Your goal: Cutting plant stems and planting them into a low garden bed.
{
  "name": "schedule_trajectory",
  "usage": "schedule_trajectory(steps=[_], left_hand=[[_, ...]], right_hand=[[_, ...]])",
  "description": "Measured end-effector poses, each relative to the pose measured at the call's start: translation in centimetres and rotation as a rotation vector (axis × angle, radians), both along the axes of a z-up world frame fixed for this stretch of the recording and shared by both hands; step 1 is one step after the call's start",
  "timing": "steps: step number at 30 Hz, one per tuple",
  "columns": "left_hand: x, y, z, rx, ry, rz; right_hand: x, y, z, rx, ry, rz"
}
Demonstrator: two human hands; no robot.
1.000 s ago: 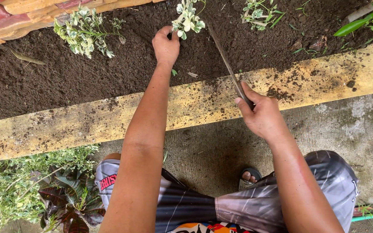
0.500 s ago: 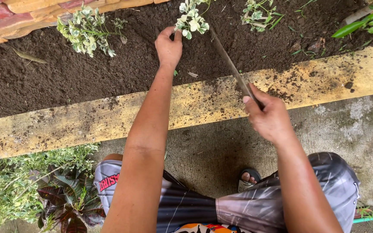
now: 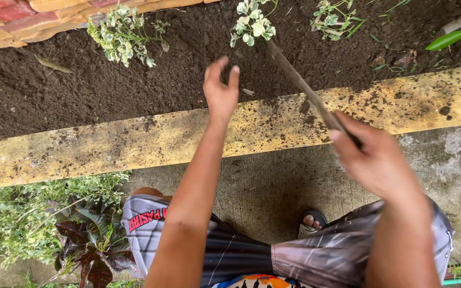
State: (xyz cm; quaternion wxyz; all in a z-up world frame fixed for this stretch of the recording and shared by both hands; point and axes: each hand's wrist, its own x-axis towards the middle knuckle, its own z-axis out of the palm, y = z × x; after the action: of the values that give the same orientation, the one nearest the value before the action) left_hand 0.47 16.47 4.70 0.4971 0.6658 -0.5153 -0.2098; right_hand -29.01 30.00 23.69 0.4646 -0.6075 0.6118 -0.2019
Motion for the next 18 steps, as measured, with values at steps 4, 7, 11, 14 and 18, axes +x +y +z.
schedule_trajectory(steps=[4, 7, 11, 14, 18], left_hand=[[-0.8, 6.7, 0.3, -0.099, -0.077, -0.125], [-1.5, 10.9, 3.7, 0.208, 0.052, -0.18], [-1.8, 14.3, 3.2, 0.1, -0.151, -0.237], [-2.5, 15.7, 3.6, 0.061, -0.19, -0.262], [-2.7, 18.0, 5.3, 0.137, -0.206, -0.337]], right_hand=[[-3.6, 1.2, 4.7, 0.087, 0.222, 0.047], [-4.7, 0.7, 4.7, 0.223, 0.615, 0.1], [-2.2, -0.8, 1.3, 0.3, 0.128, 0.1], [0.8, -1.8, -0.8, 0.284, -0.184, 0.057], [2.2, -2.6, -3.7, 0.195, -0.205, 0.194]])
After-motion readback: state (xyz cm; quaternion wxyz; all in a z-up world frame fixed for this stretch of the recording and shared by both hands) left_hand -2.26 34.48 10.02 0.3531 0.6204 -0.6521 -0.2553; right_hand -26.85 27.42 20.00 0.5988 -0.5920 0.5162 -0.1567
